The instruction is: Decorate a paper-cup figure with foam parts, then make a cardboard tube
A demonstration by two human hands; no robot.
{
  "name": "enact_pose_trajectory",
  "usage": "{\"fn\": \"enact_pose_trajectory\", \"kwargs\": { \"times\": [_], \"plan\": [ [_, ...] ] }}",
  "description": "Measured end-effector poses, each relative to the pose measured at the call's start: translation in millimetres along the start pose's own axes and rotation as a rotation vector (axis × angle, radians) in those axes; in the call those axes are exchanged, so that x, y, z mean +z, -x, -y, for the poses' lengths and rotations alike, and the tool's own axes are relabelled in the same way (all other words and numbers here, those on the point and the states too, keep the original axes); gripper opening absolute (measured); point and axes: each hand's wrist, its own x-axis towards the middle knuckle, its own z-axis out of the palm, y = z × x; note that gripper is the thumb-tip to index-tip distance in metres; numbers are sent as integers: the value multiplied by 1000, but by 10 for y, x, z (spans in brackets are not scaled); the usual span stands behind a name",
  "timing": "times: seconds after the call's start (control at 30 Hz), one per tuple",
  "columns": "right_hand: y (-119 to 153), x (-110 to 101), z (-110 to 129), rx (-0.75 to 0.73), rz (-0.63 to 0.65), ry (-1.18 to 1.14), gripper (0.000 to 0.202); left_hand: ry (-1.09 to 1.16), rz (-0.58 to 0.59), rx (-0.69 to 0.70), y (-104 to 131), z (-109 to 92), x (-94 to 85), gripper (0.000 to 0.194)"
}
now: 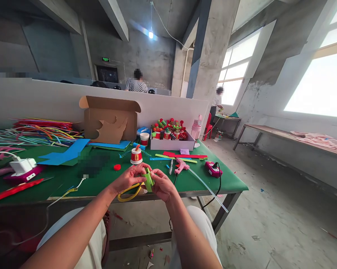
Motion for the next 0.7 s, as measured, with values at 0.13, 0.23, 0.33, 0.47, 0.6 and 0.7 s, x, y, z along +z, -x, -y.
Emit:
{"fn": "enact_pose_trajectory", "kwargs": {
  "times": [0.13,0.23,0.33,0.47,0.6,0.7],
  "plan": [
    [29,42,11,43,90,33,41,-2,12,-21,8,-27,-23,24],
    [34,74,-1,34,126,56,54,17,-37,-44,0,-27,-11,26],
    [19,95,-35,-30,106,86,54,51,-111,-36,-12,-21,19,27],
    [2,124,-81,-140,81,120,49,159,-140,-60,-20,0,44,31],
    [16,147,-80,-132,100,119,44,250,-155,-67,-24,34,37,31],
    [34,149,-60,-84,114,113,45,293,-174,-63,-33,45,29,32]
  ]
}}
